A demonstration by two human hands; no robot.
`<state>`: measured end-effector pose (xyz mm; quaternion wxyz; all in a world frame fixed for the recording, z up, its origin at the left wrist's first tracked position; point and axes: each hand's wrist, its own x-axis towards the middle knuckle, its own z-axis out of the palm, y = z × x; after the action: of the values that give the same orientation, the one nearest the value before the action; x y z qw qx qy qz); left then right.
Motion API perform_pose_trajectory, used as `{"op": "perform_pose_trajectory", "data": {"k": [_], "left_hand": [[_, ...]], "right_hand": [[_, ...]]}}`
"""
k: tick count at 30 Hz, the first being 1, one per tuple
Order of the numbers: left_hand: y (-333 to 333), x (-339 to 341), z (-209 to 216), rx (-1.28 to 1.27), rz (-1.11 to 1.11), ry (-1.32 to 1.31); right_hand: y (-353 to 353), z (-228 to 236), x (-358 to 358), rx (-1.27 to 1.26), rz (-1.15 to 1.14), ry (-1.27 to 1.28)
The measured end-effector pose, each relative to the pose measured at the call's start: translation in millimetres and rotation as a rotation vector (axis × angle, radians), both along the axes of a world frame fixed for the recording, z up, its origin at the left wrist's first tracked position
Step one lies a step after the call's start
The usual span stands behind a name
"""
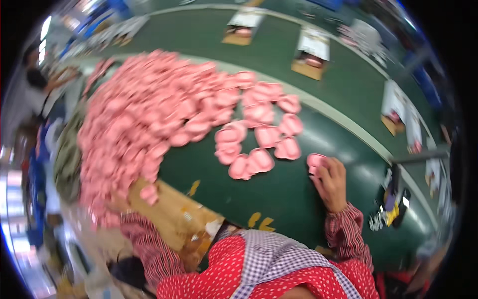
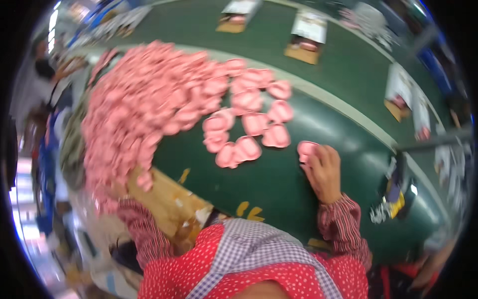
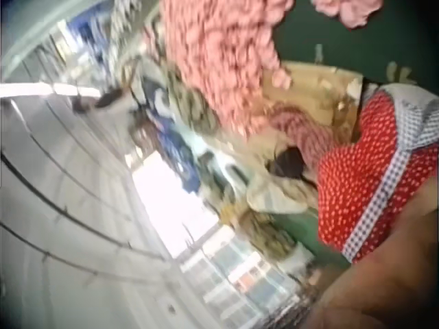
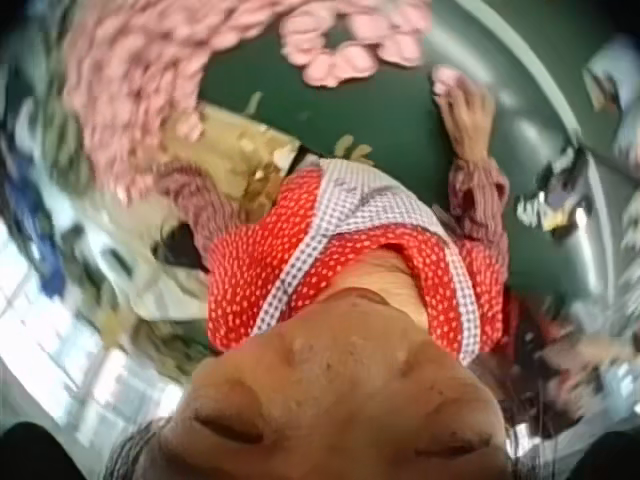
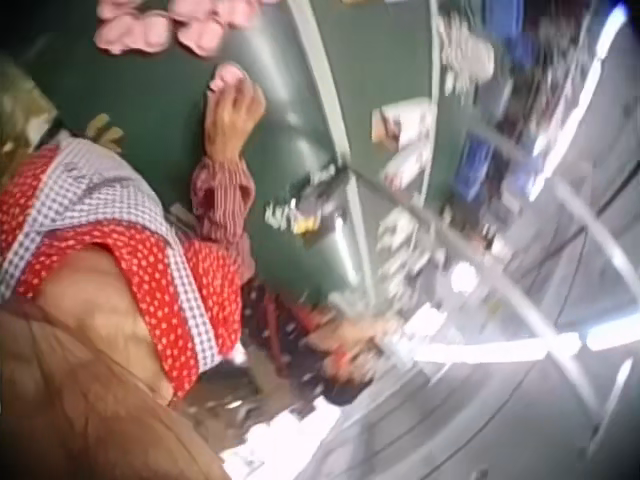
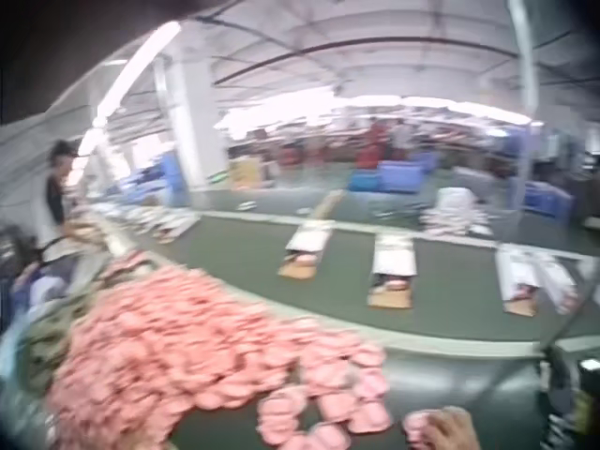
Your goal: The person assembles pink silicone parts by hand and packs them into open packaging boxes on the conveyor belt.
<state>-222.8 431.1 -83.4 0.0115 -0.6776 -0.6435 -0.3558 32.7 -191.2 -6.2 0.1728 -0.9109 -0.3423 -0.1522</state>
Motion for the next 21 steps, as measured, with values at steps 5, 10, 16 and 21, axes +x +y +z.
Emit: {"op": "perform_pose_trajectory", "data": {"k": [5,10,16,21], "left_hand": [[-103.8,101.8,35.4,-0.049,-0.421,-0.094],[-166.3,142.9,38.4,0.189,-0.864,-0.132],[-210.0,178.6,43.6,0.171,-0.929,-0.081],[-225.1,192.8,47.2,0.245,-1.119,-0.100]], "right_hand": [[-40.1,8.8,-7.9,0.118,-0.141,-0.010],[-38.0,8.5,-2.9,0.150,-0.108,-0.071],[-37.9,24.7,111.6,0.249,-0.146,-0.269],[-55.3,2.3,234.0,0.185,-0.363,-0.255]]}}
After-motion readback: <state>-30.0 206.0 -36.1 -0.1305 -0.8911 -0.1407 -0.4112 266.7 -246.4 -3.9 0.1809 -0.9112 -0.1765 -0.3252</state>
